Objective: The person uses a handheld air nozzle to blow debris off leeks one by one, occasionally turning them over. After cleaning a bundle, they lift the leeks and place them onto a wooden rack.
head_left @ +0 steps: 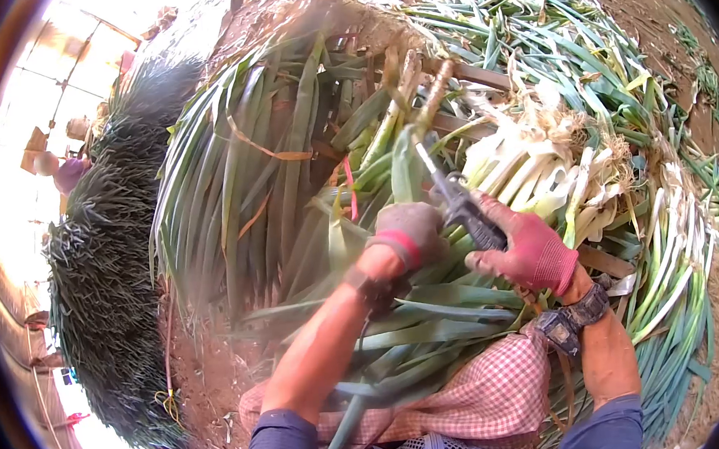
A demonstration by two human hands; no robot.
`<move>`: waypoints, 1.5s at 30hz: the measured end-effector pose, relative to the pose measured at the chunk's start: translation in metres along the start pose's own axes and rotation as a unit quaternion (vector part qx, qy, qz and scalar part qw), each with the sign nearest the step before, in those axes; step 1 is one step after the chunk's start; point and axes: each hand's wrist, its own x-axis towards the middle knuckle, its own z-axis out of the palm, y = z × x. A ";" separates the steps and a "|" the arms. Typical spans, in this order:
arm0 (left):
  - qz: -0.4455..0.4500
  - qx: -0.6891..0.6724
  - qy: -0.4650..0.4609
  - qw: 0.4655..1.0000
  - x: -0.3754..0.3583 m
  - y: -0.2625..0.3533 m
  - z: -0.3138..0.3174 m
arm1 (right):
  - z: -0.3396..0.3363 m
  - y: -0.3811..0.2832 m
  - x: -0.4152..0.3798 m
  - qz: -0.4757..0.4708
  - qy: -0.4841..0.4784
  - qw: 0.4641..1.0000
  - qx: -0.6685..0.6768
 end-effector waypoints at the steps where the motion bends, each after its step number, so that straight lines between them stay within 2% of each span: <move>1: 0.008 -0.011 -0.007 1.000 -0.009 0.003 -0.014 | 0.002 -0.004 0.001 -0.001 -0.014 1.000 0.004; 2: 0.015 -0.022 -0.015 1.000 -0.015 -0.001 -0.023 | 0.001 -0.006 0.003 -0.001 -0.015 1.000 0.004; 4: -0.004 -0.175 0.081 0.981 -0.013 -0.023 -0.026 | -0.002 -0.009 0.011 0.086 0.011 0.996 -0.015; 5: -0.037 -0.210 0.122 0.969 -0.002 -0.036 -0.027 | 0.001 -0.002 0.016 0.079 0.040 0.996 -0.027; 6: -0.060 -0.135 0.176 0.973 0.006 -0.041 -0.033 | 0.003 0.000 0.018 0.079 0.040 0.996 -0.027; 8: -0.087 -0.116 0.290 0.946 0.023 -0.057 -0.023 | 0.005 0.004 0.021 0.047 -0.014 0.995 -0.084; 10: -0.085 -0.075 0.312 0.943 0.033 -0.063 -0.016 | 0.009 -0.005 0.029 0.051 -0.036 0.995 -0.073; 12: -0.083 -0.035 0.334 0.938 0.040 -0.065 -0.006 | 0.001 -0.017 0.042 0.158 -0.052 0.982 -0.092; 13: -0.066 -0.010 0.384 0.921 0.042 -0.065 0.000 | 0.006 0.003 0.045 0.072 -0.012 0.992 -0.099; 14: -0.051 0.015 0.433 0.900 0.045 -0.068 0.005 | 0.008 0.006 0.046 0.071 -0.012 0.992 -0.099; 16: -0.045 0.025 0.431 0.901 0.045 -0.070 0.006 | 0.009 0.004 0.046 0.007 -0.069 0.994 -0.085; 18: -0.034 0.033 0.430 0.901 0.049 -0.068 0.007 | 0.005 -0.002 0.059 0.040 -0.056 0.994 -0.079; 20: -0.052 0.075 0.372 0.924 0.057 -0.069 0.008 | -0.001 0.000 0.081 0.099 -0.008 0.991 -0.090; 25: -0.075 0.117 0.353 0.925 0.069 -0.060 0.003 | -0.010 0.011 0.129 0.124 0.031 0.979 -0.156; 27: -0.089 0.130 0.349 0.924 0.075 -0.057 0.001 | -0.012 0.016 0.148 0.103 0.086 0.976 -0.173; 32: -0.143 0.146 0.288 0.935 0.092 -0.051 -0.012 | -0.023 0.019 0.188 0.137 0.086 0.964 -0.210; 35: -0.158 0.147 0.291 0.932 0.104 -0.056 -0.011 | -0.018 0.034 0.179 0.141 0.071 0.968 -0.195; 36: -0.158 0.146 0.292 0.932 0.107 -0.056 -0.011 | -0.012 0.039 0.168 0.129 0.073 0.972 -0.180; 37: -0.161 0.141 0.277 0.937 0.107 -0.056 -0.010 | -0.008 0.034 0.152 0.078 0.100 0.974 -0.190; 38: -0.163 0.138 0.261 0.941 0.108 -0.055 -0.010 | -0.012 0.028 0.138 0.140 0.039 0.982 -0.120; 40: -0.173 0.139 0.248 0.943 0.114 -0.053 -0.010 | -0.008 0.019 0.112 0.130 -0.011 0.986 -0.101; 41: -0.184 0.140 0.232 0.945 0.115 -0.054 -0.008 | 0.005 0.035 0.110 0.089 0.009 0.986 -0.142; 42: -0.184 0.141 0.232 0.945 0.115 -0.054 -0.010 | 0.005 0.034 0.110 0.089 0.009 0.986 -0.142; 45: -0.170 0.128 0.220 0.952 0.113 -0.056 -0.012 | -0.005 0.023 0.114 0.133 0.011 0.982 -0.131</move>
